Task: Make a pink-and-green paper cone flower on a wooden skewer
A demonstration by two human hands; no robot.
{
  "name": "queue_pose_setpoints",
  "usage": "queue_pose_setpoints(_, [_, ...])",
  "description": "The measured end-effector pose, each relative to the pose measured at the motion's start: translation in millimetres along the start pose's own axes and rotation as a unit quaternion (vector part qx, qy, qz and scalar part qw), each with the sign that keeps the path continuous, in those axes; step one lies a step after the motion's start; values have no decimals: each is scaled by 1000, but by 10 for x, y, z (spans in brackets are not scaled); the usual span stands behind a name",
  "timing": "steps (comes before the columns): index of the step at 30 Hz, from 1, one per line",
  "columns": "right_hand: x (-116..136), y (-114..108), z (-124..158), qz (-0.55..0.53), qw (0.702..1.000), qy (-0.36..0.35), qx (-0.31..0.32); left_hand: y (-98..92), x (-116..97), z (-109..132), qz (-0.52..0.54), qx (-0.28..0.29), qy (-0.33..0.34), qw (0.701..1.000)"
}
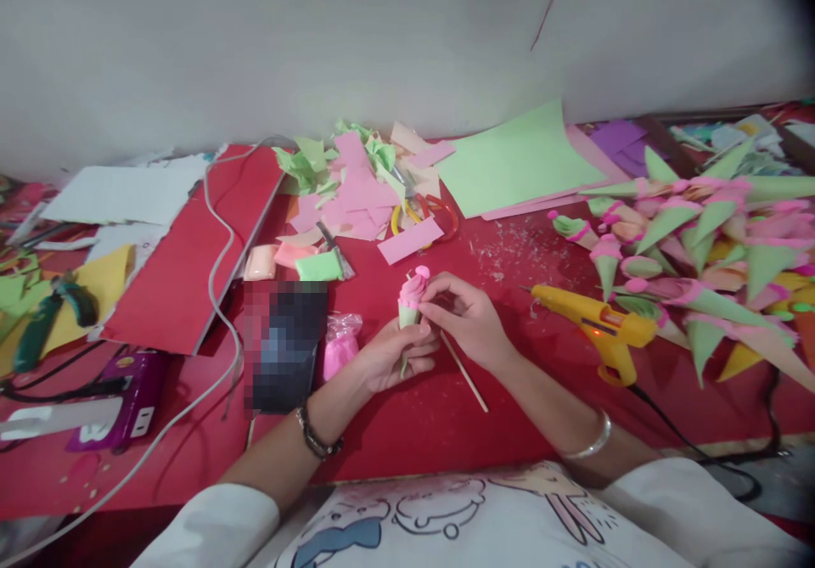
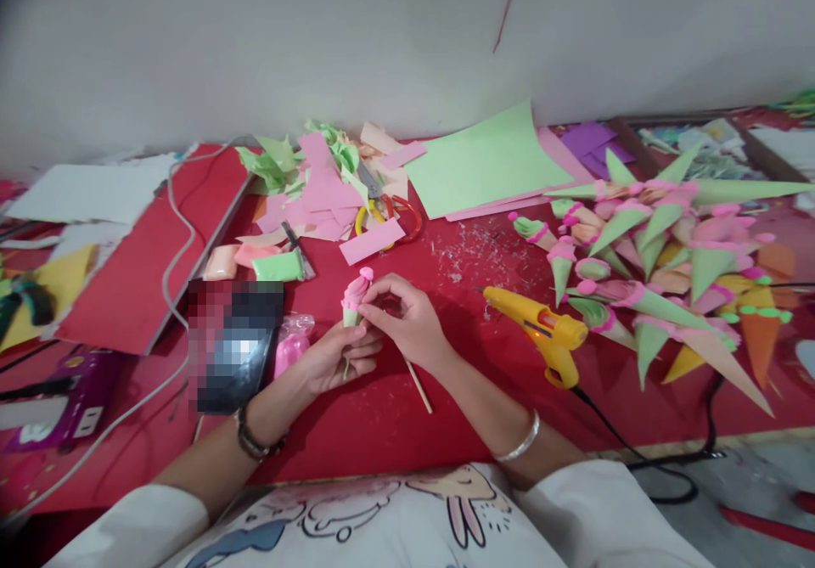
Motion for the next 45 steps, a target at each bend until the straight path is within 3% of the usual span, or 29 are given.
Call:
queue_pose_setpoints(4, [-50,28,-1,-56,996,63,5,2,-1,19,-21,35,-17,999])
queue_pose_setpoints(10, [-55,72,33,-83,980,161,82,25,3,50,-40,67,-24,997])
queue_pose_setpoints(14, [-51,52,32,-82,983,155,46,43,18,42,-53,71,-20,996])
queue_pose_setpoints(19, [-50,28,11,-77,986,148,-21,33,37,0,-112,25,19,993])
queue_pose_setpoints(26, [-43,45,12,-62,992,104,28,-18,56,-27,-129,11,22,991])
queue_pose_setpoints(32, [-33,-5,-5,14,999,30,-43,-52,-17,-55,-100,-50,78,991])
queue_pose_setpoints(39, [45,-2,27,153,981,-98,67,-105,-43,-72,-65,-141,128,980])
queue_pose_setpoints(45, [50,-24,20,185,974,-132,15,-85,-46,-56,-58,-143,128,980])
Point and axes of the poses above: each hand's wrist, its own z-axis away from the middle knuckle, its own y-axis out of the palm, x = y × z, the point moved 2 cm from there along -z, towards the middle knuckle, and after that the axes turned 12 degrees about -x, right-handed, at the moved point
